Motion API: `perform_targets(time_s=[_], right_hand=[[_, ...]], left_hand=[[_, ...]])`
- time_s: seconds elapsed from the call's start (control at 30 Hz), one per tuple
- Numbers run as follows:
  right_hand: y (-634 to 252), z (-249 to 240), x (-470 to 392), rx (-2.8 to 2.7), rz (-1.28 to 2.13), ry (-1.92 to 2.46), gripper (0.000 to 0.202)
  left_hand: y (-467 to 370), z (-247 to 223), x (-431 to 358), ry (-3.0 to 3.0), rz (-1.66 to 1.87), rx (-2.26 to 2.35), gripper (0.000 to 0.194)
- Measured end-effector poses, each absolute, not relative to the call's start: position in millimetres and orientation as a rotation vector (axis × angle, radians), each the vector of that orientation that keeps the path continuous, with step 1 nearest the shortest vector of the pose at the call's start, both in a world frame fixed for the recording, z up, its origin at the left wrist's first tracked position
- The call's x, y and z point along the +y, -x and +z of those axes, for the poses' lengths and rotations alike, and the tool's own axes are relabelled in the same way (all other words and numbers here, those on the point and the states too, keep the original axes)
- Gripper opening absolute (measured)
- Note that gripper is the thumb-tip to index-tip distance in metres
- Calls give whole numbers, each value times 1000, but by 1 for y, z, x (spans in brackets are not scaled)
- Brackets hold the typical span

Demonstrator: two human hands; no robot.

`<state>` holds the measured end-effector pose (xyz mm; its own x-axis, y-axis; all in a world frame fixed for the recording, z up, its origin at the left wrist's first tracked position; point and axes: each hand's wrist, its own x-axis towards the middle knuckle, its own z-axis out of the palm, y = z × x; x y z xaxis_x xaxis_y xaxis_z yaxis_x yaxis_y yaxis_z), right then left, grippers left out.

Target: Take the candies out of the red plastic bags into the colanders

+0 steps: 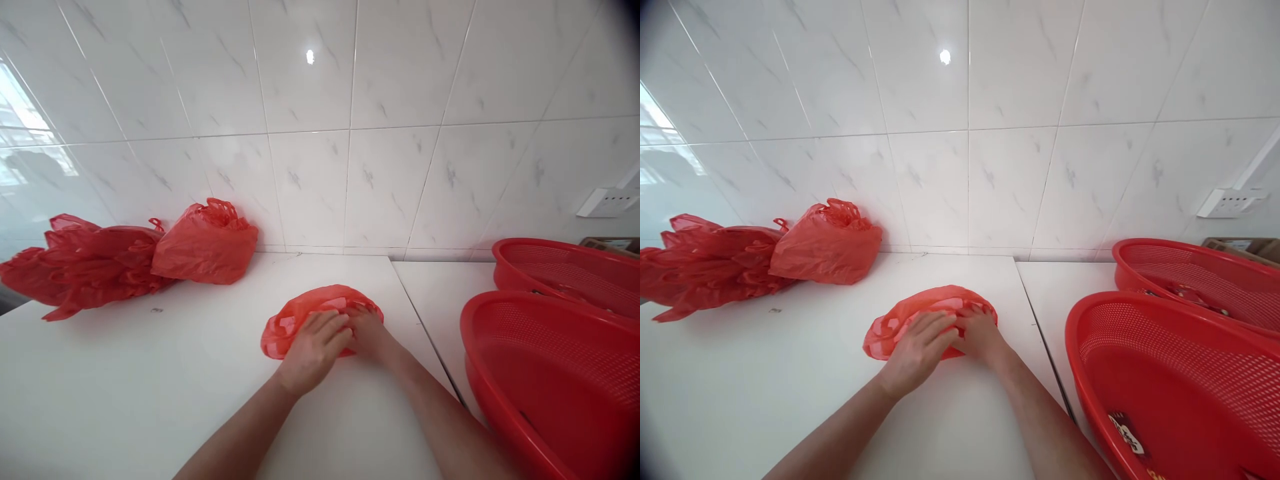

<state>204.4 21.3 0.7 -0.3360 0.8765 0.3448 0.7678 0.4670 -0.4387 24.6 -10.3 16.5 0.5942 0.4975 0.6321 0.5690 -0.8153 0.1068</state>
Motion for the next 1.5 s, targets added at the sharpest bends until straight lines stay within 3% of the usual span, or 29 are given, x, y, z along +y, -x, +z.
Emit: perform_targets(time_s=[0.13, 0.3, 0.47, 0.57, 0.67, 0.8, 0.93, 1.07, 1.2, 1.27, 1.37, 1.5], right_hand=[[-208, 5, 24, -2145, 477, 1287, 41], [-211, -2, 32, -1933, 367, 1566, 13], [-208, -2, 32, -2025, 397, 1729, 72], [-208, -1, 31, -2112, 403, 1748, 86], [-209, -2, 32, -2196, 407, 1747, 91], [-209, -4, 33, -2292, 365, 1711, 83], [-210, -3, 31, -2322, 447, 1670, 84], [-216, -1, 33, -2323, 555, 1641, 91], [-225, -1, 35, -2223, 660, 1582, 89], [-229, -3, 35, -2083, 747, 1544, 81], [-231, -6, 36, -1818, 840, 1460, 49], [-229, -14, 40, -1643, 658, 1497, 25]], left_hand=[[-8, 20, 10, 2333, -774, -1507, 27], [15, 10, 23, 2235, -540, -1773, 35], [17, 6, 22, 2338, -598, -1851, 45], [15, 12, 18, 2349, -798, -1650, 45], [8, 20, 11, 2263, -1094, -1221, 27], [-7, 22, 0, 2288, -1189, -798, 23], [-10, 13, 5, 2601, -816, -1177, 27], [7, 1, 22, 2746, -437, -1839, 74], [19, -2, 30, 2829, -335, -2028, 88], [20, 0, 29, 2841, -328, -2036, 93], [20, 2, 28, 2837, -317, -2046, 94], [20, 1, 28, 2852, -344, -2009, 86]])
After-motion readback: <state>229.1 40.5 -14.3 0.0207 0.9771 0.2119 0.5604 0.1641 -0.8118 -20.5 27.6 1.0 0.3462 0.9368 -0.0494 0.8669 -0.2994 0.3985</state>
